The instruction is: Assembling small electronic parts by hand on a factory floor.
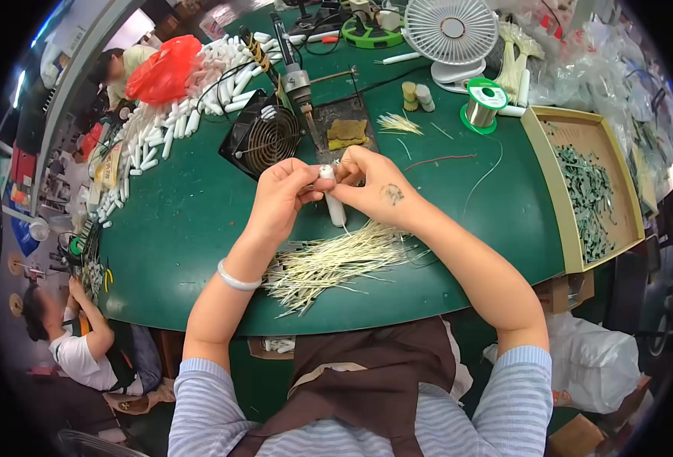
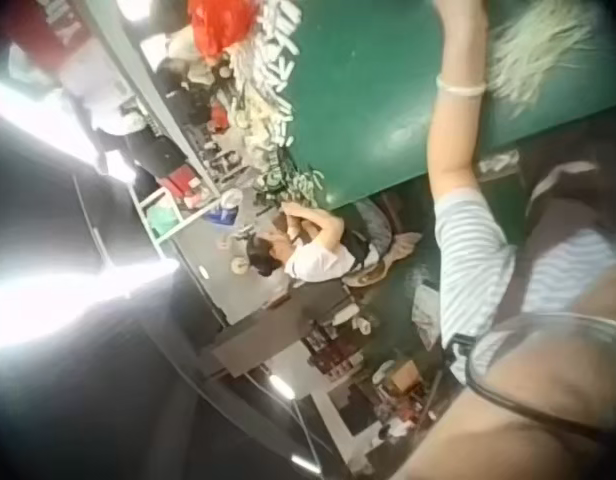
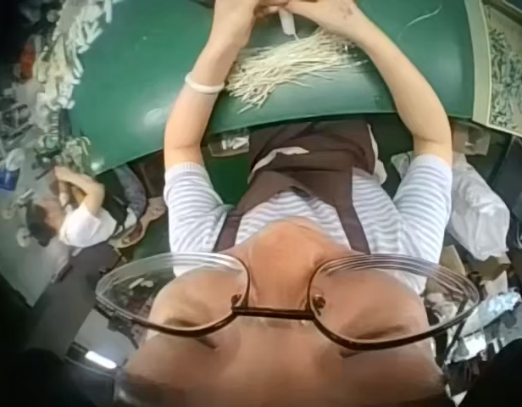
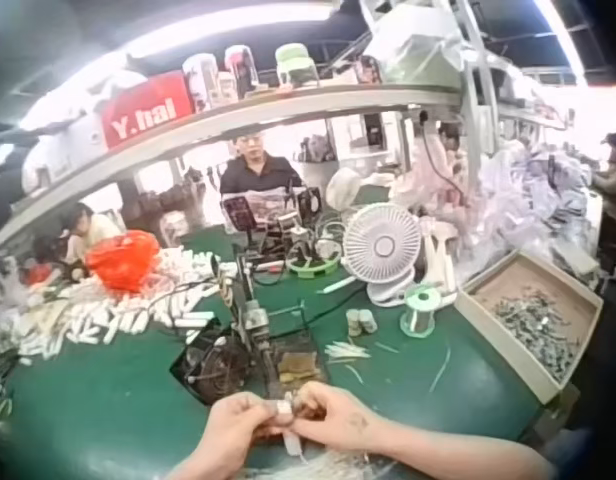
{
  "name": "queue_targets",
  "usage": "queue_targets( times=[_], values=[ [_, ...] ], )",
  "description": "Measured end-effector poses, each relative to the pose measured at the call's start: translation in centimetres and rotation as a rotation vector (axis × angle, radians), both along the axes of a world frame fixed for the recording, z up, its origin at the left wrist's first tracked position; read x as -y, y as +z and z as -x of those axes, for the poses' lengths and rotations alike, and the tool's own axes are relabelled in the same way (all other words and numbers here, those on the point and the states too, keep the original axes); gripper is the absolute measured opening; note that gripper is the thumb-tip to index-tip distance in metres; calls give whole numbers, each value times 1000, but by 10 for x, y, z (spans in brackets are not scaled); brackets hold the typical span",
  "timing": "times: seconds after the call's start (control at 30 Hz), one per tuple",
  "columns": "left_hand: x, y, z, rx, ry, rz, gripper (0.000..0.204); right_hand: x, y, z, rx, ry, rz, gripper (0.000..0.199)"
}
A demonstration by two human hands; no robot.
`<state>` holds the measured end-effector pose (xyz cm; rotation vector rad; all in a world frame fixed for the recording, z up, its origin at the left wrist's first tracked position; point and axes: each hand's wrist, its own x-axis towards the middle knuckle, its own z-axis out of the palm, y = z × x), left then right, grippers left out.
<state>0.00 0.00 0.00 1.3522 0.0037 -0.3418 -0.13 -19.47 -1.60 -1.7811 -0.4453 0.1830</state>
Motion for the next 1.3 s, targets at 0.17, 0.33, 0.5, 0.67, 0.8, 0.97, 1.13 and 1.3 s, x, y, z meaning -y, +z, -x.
queue_targets(
  times=[0.17, 0.33, 0.5, 0.67, 0.8, 0.97, 1.13, 1.3],
  values=[
    [-4, 4, 4, 289, -36, -226, 8, 1, 5, 7, 36, -90, -114, 36],
    [-9, -2, 3, 169, 0, -15, 9, -3, 11, 14, 232, -129, 63, 34],
    [-12, -3, 2, 13, 6, 158, 13, -3, 8, 12, 307, -139, 37, 31],
    [-19, -4, 2, -141, -85, 99, 19, -2, 5, 10, 316, -129, -18, 31],
    [-23, -1, 1, -159, -114, 123, 20, -2, 5, 9, 287, -124, -39, 32],
    [-25, 7, 0, -175, -188, -60, 14, -2, 7, 11, 282, -94, -8, 36],
    [-27, 4, 1, -110, -148, -46, 17, -2, 7, 11, 303, -68, 8, 36],
    [-26, 3, 1, -84, -76, -15, 23, -1, 9, 12, 302, -66, 55, 36]
  ],
)
